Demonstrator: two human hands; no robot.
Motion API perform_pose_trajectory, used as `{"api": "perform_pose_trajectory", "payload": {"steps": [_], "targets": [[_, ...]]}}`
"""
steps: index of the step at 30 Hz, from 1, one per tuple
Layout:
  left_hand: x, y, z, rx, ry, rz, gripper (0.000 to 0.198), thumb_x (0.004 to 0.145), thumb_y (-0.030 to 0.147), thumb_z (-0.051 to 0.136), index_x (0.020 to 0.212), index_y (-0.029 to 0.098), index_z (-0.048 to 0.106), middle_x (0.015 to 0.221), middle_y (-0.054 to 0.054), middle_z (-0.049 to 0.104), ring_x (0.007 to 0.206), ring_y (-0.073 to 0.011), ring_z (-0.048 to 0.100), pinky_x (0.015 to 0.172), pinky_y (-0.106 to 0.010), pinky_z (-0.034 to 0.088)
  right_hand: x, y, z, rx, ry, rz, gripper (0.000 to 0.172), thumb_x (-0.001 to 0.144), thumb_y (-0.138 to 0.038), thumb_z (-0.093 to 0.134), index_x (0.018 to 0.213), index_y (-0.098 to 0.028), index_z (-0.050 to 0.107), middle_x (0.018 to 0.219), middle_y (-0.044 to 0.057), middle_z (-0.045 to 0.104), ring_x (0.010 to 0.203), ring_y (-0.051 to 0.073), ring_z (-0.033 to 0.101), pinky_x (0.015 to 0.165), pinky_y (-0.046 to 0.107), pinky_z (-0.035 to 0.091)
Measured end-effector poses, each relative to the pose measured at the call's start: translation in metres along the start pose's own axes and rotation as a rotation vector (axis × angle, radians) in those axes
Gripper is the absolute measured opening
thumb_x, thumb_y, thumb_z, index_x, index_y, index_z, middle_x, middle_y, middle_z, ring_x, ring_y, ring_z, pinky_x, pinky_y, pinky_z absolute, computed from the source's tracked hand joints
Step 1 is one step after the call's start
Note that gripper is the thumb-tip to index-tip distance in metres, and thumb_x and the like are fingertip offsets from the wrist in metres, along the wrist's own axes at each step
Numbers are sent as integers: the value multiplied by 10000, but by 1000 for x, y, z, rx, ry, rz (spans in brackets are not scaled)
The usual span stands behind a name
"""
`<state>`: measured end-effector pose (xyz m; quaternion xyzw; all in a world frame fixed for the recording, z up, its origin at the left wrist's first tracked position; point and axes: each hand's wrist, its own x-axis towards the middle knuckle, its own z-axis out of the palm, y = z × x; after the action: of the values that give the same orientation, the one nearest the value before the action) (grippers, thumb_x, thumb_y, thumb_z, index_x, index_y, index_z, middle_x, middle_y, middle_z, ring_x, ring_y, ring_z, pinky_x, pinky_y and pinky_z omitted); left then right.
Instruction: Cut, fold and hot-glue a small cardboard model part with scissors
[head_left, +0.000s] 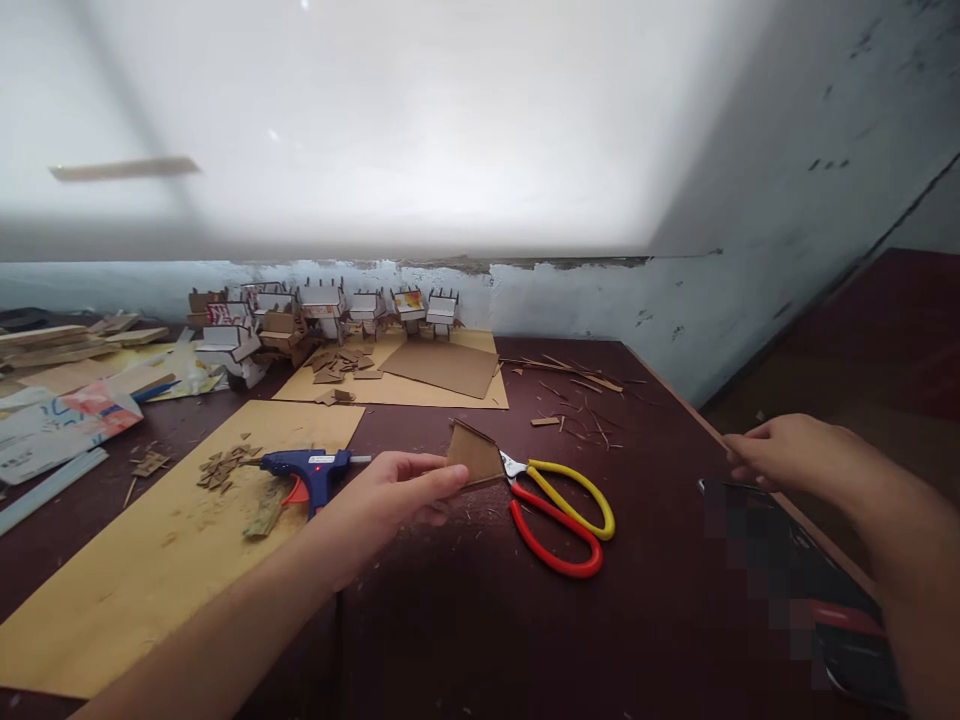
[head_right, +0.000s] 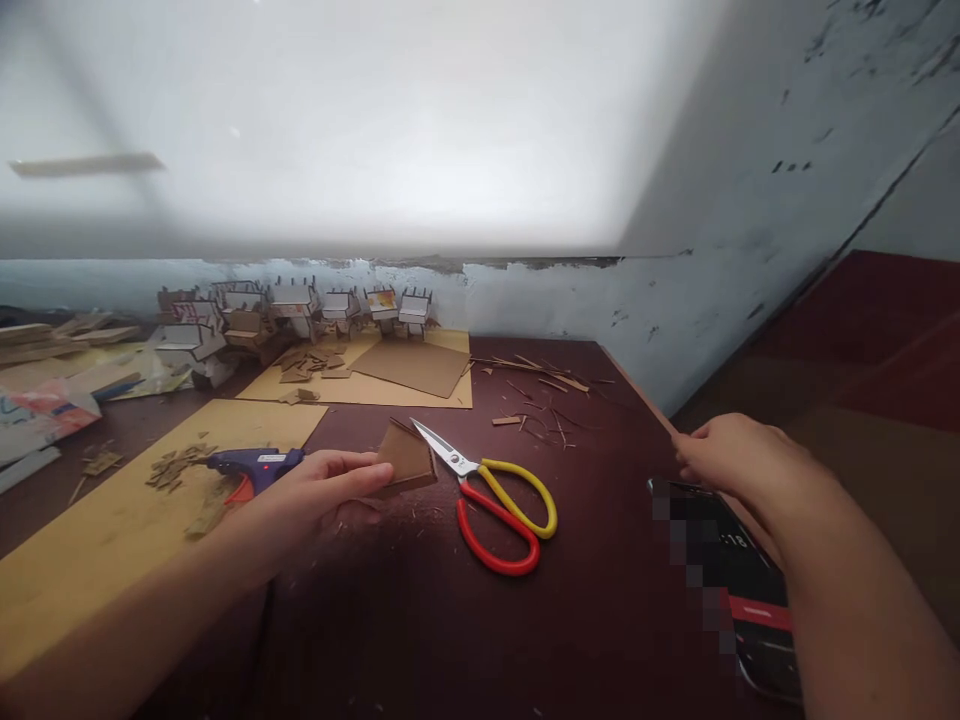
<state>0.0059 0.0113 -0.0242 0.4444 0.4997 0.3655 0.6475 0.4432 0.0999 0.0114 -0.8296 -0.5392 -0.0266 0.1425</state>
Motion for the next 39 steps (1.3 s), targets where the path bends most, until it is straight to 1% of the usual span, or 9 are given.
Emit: {"api": "perform_pose_trajectory", "payload": {"steps": [3, 5, 7, 14, 20, 25, 30, 35, 39], "targets": [[-2, 2, 2, 13, 14, 2, 461, 759, 547, 837, 1053, 193, 804, 1040, -87, 763, 986, -229, 680, 819, -287, 556, 4, 4, -3, 40, -285, 201, 297, 767, -207, 733, 476, -156, 701, 596, 145, 744, 484, 214, 669, 594, 367, 489], [-3, 4, 2, 34, -33, 23, 455, 797, 559, 799, 1066, 192, 802, 1053, -88, 762, 991, -231, 680, 823, -284, 551, 4, 3, -4, 69, -370, 273, 348, 830, -243, 687, 498, -141, 711, 639, 166, 760, 540, 217, 703, 653, 367, 507], [-4, 5, 2, 49, -77, 42, 448, 834, 569, 760, 1089, 202, 795, 1090, -84, 759, 1006, -227, 675, 832, -275, 544, 3, 3, -4, 96, -408, 308, 357, 843, -274, 678, 519, -130, 719, 672, 181, 767, 566, 216, 715, 680, 367, 507], [-4, 5, 2, 127, -103, 123, 423, 886, 595, 681, 1050, 221, 794, 1055, -74, 749, 1033, -241, 671, 886, -298, 556, 3, 13, -5, 153, -402, 281, 342, 829, -318, 645, 564, -130, 750, 717, 191, 779, 621, 253, 740, 721, 409, 482], [-2, 4, 2, 124, -95, 138, 430, 892, 583, 675, 1120, 235, 785, 1080, -83, 755, 1068, -262, 677, 889, -313, 561, 4, 18, -2, 180, -390, 265, 338, 837, -320, 649, 573, -122, 725, 720, 214, 772, 589, 245, 725, 681, 406, 474], [0, 1, 1, 81, -96, 111, 418, 887, 560, 699, 1129, 229, 781, 1102, -85, 756, 1048, -253, 686, 916, -321, 550, -2, 10, -4, 173, -386, 261, 344, 855, -347, 635, 598, -130, 707, 707, 179, 759, 583, 214, 703, 658, 378, 459], [0, 1, 0, -4, -117, 72, 399, 885, 537, 723, 1081, 197, 793, 1143, -94, 770, 1059, -234, 696, 920, -280, 526, -7, 0, -11, 166, -330, 253, 297, 830, -349, 645, 622, -150, 718, 718, 146, 767, 595, 221, 694, 667, 382, 459], [-1, 1, -2, 23, -100, 63, 398, 849, 467, 792, 1161, 220, 774, 1179, -96, 777, 1083, -240, 709, 882, -263, 525, -12, -2, -14, 180, -311, 237, 290, 802, -346, 650, 589, -158, 709, 662, 146, 756, 583, 246, 696, 655, 398, 462], [0, -2, -1, -81, -91, 64, 423, 846, 419, 807, 1208, 209, 748, 1268, -112, 744, 1142, -255, 703, 952, -294, 536, -15, -3, -12, 194, -316, 218, 313, 802, -361, 646, 569, -157, 692, 632, 151, 738, 545, 230, 674, 601, 382, 452]]}}
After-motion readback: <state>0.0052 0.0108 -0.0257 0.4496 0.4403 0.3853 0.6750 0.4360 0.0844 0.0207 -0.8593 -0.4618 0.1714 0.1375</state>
